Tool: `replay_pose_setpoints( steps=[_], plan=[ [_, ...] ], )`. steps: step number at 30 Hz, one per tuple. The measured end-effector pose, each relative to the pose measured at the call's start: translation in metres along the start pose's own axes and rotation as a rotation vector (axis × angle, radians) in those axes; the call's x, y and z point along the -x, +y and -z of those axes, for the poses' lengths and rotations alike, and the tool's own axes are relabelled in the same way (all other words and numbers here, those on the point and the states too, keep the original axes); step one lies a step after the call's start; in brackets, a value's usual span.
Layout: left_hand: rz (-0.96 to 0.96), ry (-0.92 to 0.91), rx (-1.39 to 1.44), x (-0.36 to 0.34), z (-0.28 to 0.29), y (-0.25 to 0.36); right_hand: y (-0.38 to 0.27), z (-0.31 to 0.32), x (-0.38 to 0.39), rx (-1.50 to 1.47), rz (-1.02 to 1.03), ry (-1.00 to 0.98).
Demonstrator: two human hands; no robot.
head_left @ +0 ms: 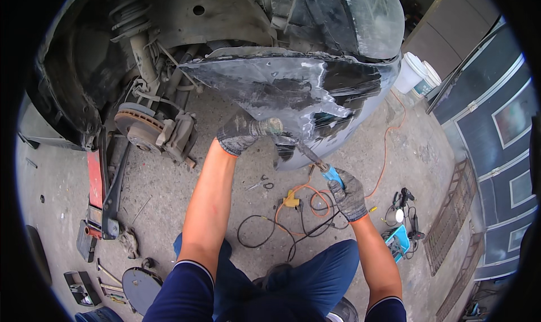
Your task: The person uses a heat gun to apply heat to a damaged section of a car bumper while kneeling on the ground. They repeatedly press and smooth the heated plastic with gloved hands to reshape the area. The person occasionally pauses to inspect the surface before continuing the heating and smoothing process.
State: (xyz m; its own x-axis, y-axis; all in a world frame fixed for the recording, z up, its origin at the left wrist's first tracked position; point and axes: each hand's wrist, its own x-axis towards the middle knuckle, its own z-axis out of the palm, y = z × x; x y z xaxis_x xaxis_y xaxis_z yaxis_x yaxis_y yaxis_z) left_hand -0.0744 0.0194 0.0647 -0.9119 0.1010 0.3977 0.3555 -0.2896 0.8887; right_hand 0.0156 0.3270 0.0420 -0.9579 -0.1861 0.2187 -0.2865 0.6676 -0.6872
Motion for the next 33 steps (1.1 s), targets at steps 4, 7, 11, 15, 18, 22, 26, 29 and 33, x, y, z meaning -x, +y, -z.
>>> replay_pose_setpoints(
  steps=[4,7,11,15,18,22,26,29,33],
  plan=[
    [0.042,-0.037,0.051,-0.001,-0.004,0.007,0.012,-0.001,0.001,0.062,0.074,0.048],
    [0.088,-0.056,0.096,0.001,-0.004,0.009,0.006,-0.001,0.000,0.052,0.050,0.040],
    [0.019,-0.029,0.044,0.000,-0.006,0.007,0.018,0.001,0.003,0.061,0.047,0.032],
    [0.042,-0.040,0.077,-0.001,-0.005,0.006,0.020,0.002,0.003,0.094,0.072,0.053],
    [0.059,-0.043,0.134,0.001,-0.009,0.013,0.013,0.003,-0.002,0.093,0.103,0.034],
    [0.031,-0.049,0.113,-0.001,-0.008,0.012,0.025,0.003,0.001,0.076,0.061,0.046],
    [0.051,-0.054,0.084,-0.001,-0.006,0.011,0.023,0.004,0.003,0.044,0.047,0.039],
    [0.054,-0.038,0.107,0.000,-0.006,0.009,0.022,0.003,0.002,0.072,0.099,0.045],
    [0.024,-0.030,0.065,0.001,-0.008,0.013,0.021,0.006,0.003,0.072,0.070,0.030]
  ],
)
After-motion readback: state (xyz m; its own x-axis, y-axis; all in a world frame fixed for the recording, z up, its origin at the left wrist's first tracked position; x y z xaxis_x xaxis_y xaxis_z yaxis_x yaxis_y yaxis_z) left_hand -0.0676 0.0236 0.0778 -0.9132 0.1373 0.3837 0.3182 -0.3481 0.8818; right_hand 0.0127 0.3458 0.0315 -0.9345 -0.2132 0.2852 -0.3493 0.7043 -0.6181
